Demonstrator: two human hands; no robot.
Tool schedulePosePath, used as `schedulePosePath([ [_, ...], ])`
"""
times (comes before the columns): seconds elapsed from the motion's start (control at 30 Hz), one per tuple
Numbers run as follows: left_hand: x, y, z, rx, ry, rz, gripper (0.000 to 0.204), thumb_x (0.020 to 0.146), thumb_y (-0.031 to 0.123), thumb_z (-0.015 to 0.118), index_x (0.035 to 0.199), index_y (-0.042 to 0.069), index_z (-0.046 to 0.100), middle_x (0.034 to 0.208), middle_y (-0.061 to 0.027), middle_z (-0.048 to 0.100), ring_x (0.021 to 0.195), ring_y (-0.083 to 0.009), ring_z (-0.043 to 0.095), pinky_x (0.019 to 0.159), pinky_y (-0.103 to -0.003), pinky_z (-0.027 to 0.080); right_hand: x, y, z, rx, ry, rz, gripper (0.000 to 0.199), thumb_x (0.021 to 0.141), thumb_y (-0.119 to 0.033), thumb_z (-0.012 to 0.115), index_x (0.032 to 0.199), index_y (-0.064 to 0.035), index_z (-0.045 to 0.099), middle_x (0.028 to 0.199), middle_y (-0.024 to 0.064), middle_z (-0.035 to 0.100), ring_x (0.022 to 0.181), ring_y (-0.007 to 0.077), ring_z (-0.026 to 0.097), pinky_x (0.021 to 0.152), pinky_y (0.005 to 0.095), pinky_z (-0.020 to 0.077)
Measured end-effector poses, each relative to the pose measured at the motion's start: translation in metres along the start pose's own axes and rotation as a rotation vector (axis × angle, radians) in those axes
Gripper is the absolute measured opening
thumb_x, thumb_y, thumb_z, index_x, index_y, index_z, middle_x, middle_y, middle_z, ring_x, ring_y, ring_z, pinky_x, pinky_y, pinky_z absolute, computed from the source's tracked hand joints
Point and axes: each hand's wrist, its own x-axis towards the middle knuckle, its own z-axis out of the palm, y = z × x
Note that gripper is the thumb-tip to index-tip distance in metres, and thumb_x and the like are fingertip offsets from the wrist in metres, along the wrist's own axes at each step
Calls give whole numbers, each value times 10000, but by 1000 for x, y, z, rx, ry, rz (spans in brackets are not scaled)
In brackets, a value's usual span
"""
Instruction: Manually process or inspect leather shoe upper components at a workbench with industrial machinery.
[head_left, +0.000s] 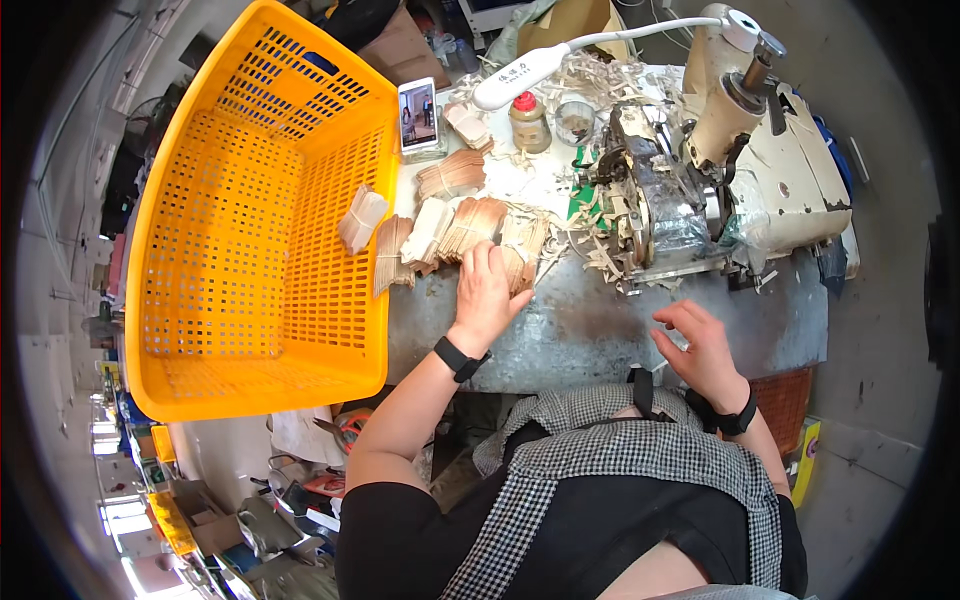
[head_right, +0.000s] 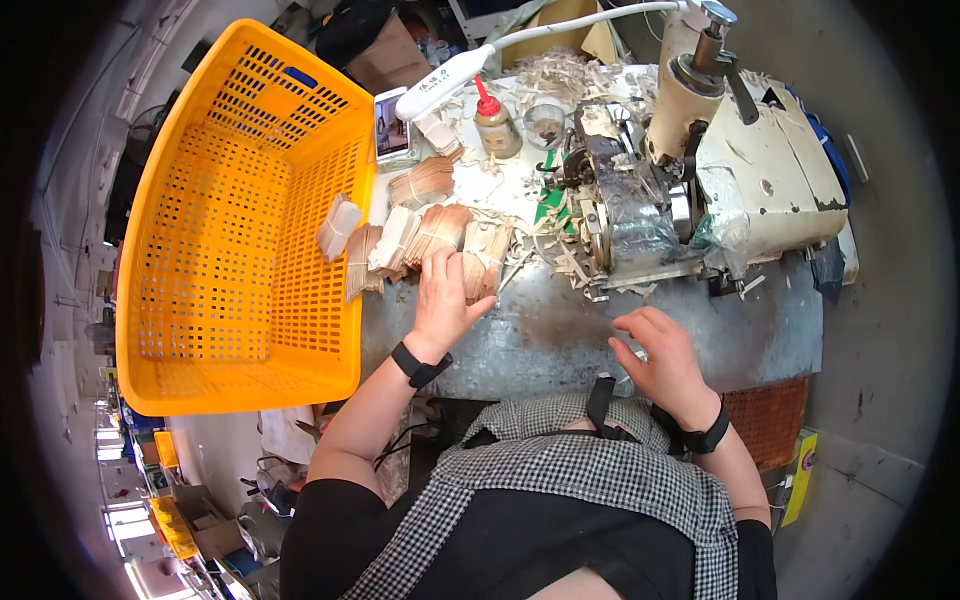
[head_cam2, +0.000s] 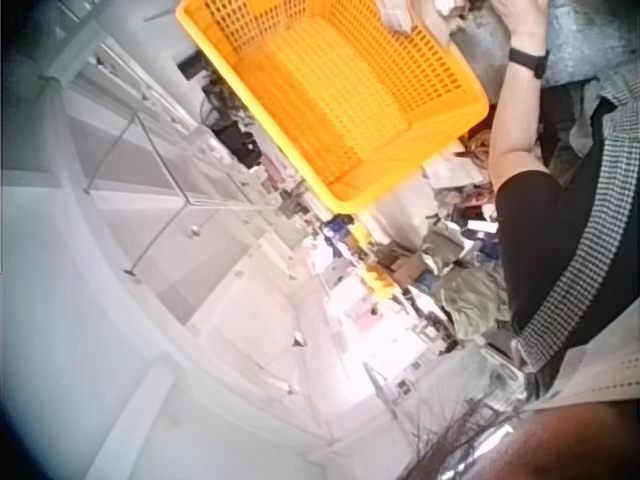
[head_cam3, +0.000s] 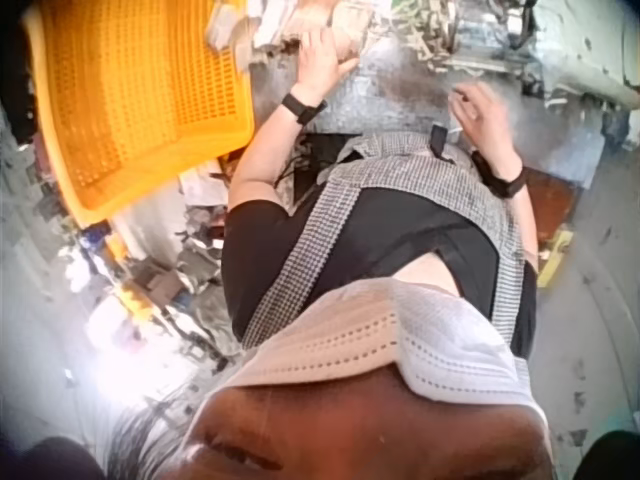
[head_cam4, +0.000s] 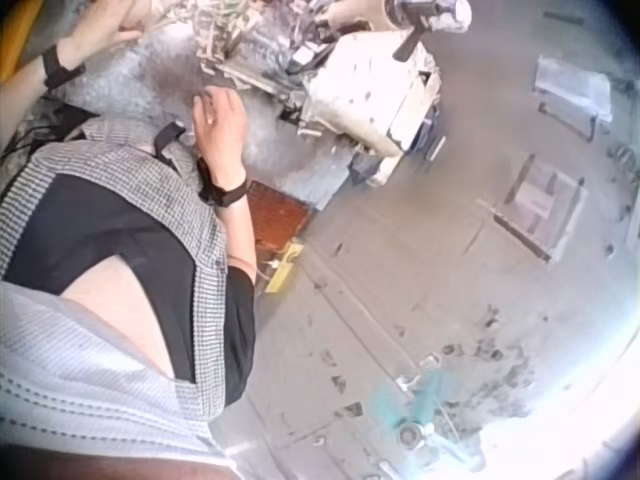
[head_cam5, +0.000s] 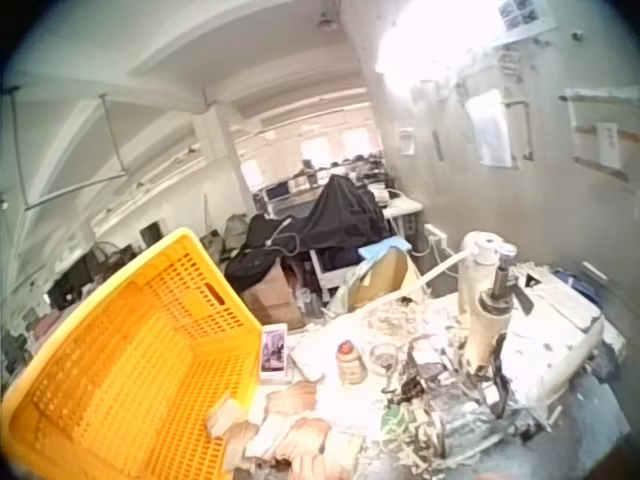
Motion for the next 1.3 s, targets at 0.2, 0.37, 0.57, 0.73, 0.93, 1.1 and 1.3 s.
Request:
schedulePosePath([
  [0.2,18,14,5,119,-130,-95,758,631,382,834,1132,-57,473,982,-186,581,1021,-354,501,899,-416,442,-7,4,2,-20,-25,-2,195,766,-45,701,943,-24,623,835,109,597,742,294,590,630,362,473],
  [0.37,39,10,-3,54,-159,-199,607,695,374,725,1099,-49,562,922,-219,636,937,-366,565,841,-420,480,-8,6,2,-60,-70,-26,206,768,-61,699,951,-26,613,836,118,596,762,319,586,649,386,473],
  [0.57,39,-8,-46,-379,19,-241,596,692,325,747,1132,-53,611,984,-241,673,935,-338,647,851,-376,501,-11,10,-1,-49,-75,-5,209,770,-67,697,956,-29,610,836,124,596,764,327,586,651,390,475],
  [0.73,7,-4,-63,-603,-273,-131,673,662,354,771,1193,-18,590,1021,-215,657,1025,-322,606,904,-381,473,-12,13,1,-52,-76,-9,213,767,-71,700,956,-30,610,832,120,595,765,324,590,654,390,479],
  [0.93,-26,14,-27,-569,-686,200,781,665,382,828,1280,25,505,1266,-188,520,1215,-325,453,1052,-412,360,-12,18,4,-70,-102,-18,221,766,-79,698,961,-29,609,811,119,581,750,325,583,650,390,477],
  [1.1,10,3,9,-328,-330,47,1187,621,540,833,1456,-11,194,1478,-312,168,1383,-446,191,1123,-490,251,-12,18,3,-83,-118,-10,225,763,-78,699,963,-27,607,807,122,574,747,327,578,649,396,472],
  [1.3,58,-6,60,-129,-297,12,1446,540,630,832,1480,-26,-49,1488,-378,-22,1411,-503,6,1154,-506,137,-13,17,-3,-87,-77,1,227,760,-72,701,960,-23,606,812,126,573,761,334,574,654,401,470],
])
